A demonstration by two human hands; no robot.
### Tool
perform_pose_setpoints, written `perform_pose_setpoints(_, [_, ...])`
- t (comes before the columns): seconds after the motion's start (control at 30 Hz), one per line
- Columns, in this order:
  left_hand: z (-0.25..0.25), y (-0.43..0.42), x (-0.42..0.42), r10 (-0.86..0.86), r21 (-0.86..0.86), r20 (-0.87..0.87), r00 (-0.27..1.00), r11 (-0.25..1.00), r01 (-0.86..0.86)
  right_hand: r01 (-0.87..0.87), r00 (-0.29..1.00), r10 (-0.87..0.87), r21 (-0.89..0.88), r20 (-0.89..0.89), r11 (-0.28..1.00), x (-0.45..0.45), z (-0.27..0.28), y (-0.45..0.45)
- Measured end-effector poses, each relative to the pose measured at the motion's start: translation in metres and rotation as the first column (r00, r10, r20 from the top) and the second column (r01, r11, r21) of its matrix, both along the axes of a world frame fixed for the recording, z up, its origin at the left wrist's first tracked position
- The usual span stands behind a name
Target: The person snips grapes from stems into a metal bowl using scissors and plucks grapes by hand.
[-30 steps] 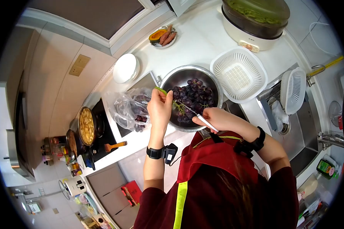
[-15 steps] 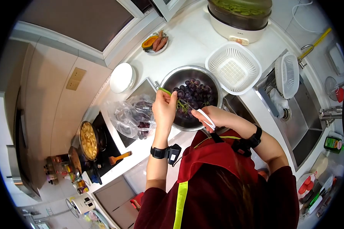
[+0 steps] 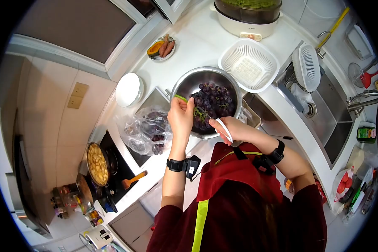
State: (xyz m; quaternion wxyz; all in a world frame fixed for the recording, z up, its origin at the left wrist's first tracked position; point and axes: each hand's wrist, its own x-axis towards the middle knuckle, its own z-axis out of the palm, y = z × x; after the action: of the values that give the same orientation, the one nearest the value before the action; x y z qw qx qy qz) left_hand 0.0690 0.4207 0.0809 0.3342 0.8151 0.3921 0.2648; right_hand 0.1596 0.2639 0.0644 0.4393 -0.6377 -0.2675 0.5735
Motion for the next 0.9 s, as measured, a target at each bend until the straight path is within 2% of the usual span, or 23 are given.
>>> perform_pose_setpoints(0.2, [-0.004,-0.006,0.006,0.034,0.057,-0.015,0.999,0.998,-0.033,-0.066,0.998,0.066,0.002,0.018,0.998,0.011,-0.01,0.0])
perform_pose_setpoints(0.27, [0.0,-0.007,0.006,0.04,0.06,-0.083,0.996,0.998,-0.035,-0.071,0.997,0.071,0.002,-0.024,0.997,0.013,-0.009,-0.002])
perform_pose_setpoints(0.37, [0.001,-0.008,0.009,0.054,0.023,-0.032,0.998,0.998,-0.053,-0.053,0.999,0.053,-0.003,0.008,0.999,0.013,-0.007,-0.005])
perform_pose_setpoints(0.5, [0.001,-0.007,0.005,0.076,0.008,-0.028,0.997,0.997,-0.076,-0.081,0.986,0.082,0.008,-0.146,0.997,0.013,-0.009,-0.007])
perform_pose_setpoints(0.53, [-0.001,-0.006,0.004,0.053,-0.034,0.056,0.997,0.998,-0.052,-0.123,0.986,0.123,0.006,-0.113,0.992,0.014,-0.002,-0.01])
perform_pose_setpoints(0.77, [-0.002,0.026,-0.005,-0.126,-0.1,0.07,0.99,0.986,0.132,-0.091,0.995,0.094,0.061,-0.042,0.994,0.003,0.001,0.0])
perform_pose_setpoints(0.9, [0.002,0.042,-0.01,-0.263,-0.115,0.093,0.96,0.955,0.272,-0.01,0.994,0.013,0.03,-0.105,1.0,-0.018,0.002,0.012])
